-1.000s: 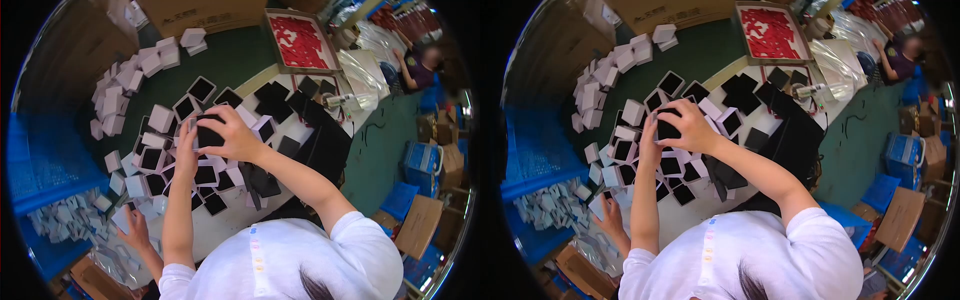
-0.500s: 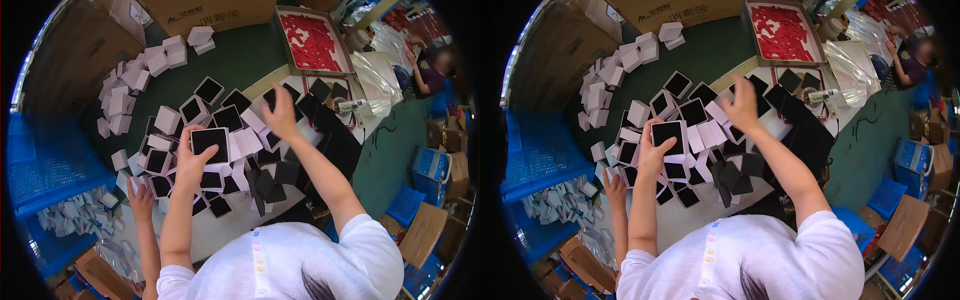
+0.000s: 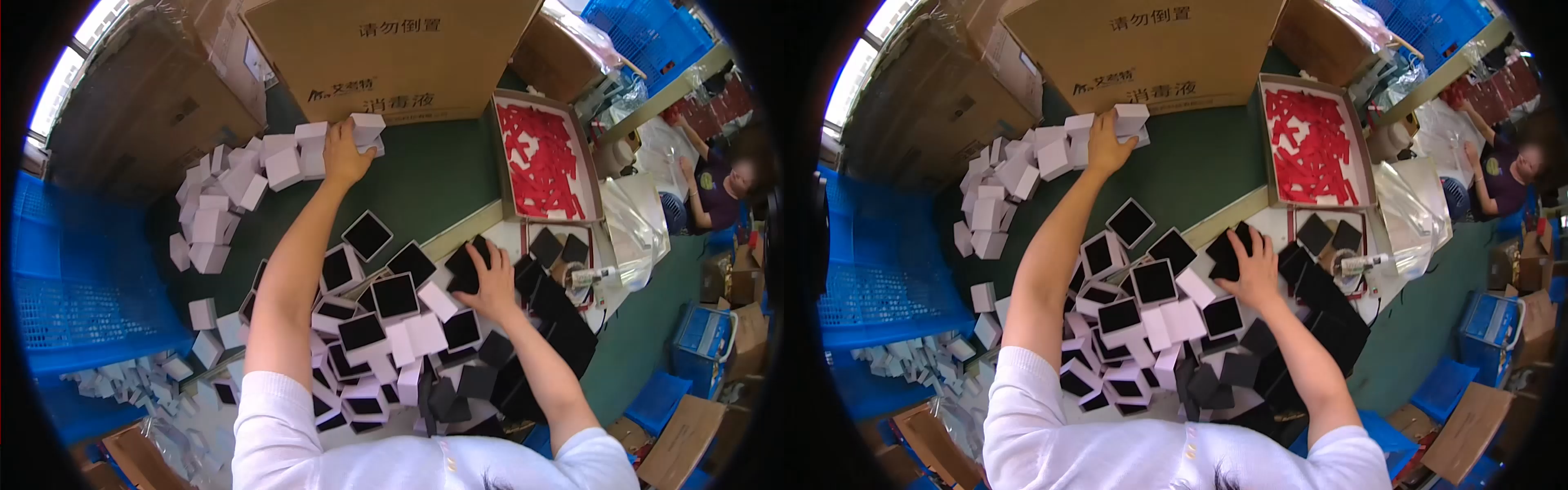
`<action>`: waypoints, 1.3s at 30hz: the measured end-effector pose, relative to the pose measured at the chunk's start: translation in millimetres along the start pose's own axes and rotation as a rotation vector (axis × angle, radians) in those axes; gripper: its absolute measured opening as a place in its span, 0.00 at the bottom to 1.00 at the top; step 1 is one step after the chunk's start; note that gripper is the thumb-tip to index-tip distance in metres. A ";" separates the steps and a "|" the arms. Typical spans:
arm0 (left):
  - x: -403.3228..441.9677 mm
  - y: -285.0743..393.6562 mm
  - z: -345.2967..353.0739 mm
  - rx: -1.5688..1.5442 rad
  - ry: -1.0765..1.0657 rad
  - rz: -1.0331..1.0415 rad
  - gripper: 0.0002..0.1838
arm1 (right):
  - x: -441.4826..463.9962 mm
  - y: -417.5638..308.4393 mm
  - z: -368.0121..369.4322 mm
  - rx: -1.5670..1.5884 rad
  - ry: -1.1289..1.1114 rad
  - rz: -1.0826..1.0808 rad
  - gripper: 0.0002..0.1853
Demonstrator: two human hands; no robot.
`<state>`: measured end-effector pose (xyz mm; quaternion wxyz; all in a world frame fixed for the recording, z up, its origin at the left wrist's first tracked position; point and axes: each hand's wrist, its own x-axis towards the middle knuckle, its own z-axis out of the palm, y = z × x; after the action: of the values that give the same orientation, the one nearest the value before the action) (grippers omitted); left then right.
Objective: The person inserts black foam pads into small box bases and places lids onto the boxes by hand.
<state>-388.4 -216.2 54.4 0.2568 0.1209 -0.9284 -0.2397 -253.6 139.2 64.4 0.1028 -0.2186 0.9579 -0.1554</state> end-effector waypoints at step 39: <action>-207.2 165.1 -194.1 -1.430 -0.344 -0.527 0.44 | -21.2 -108.0 -106.1 0.341 0.315 -0.668 0.39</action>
<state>-127.5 -77.1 197.5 0.0596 0.1038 -0.5157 -0.8484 -221.3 83.2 202.9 -0.0666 -0.4709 0.7987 -0.3687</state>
